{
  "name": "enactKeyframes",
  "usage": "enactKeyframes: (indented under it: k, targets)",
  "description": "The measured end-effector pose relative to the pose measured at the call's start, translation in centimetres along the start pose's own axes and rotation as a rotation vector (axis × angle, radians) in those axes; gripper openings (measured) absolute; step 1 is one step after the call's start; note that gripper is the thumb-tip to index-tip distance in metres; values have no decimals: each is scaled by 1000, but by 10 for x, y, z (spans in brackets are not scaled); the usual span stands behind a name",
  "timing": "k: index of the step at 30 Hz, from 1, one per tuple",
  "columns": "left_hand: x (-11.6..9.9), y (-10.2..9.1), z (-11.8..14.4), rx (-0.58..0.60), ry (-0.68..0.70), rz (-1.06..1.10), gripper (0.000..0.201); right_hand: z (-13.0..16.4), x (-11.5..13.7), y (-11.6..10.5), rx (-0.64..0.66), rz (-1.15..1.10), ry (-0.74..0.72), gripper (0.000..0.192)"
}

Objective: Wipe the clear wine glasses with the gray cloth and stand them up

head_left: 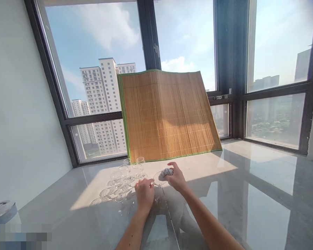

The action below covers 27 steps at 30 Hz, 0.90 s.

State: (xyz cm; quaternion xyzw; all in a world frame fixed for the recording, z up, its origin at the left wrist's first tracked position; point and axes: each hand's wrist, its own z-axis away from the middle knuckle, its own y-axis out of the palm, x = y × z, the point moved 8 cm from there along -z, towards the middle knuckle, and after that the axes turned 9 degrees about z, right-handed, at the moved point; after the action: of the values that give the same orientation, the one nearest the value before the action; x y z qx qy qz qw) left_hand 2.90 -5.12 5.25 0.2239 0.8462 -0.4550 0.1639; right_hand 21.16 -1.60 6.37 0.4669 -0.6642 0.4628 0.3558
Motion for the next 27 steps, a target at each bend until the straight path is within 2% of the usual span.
enactKeyframes:
  k: [3,6,9,13,16,19,24,27]
  targets:
    - [0,1,1,24,17,0,36,4,2,14,181,-42,23,53]
    - [0,1,1,22,40,12,37,7,6,19,303,-75,29,51]
    - [-1,0,0,16,65,48,38,10,12,18,352,-145,28,48]
    - [-2,-2,-2,-5,70,117,30,13,16,16,347,-286,58,45]
    - [3,2,-4,0,24,191,27,11,16,15,284,-455,77,46]
    - [8,14,-5,58,-28,315,27,6,12,6,135,-560,76,49]
    - [1,23,-4,88,36,310,23,1,2,-20,-193,-324,72,44]
    - [-3,21,-4,65,61,325,21,3,-2,-31,-314,-231,93,41]
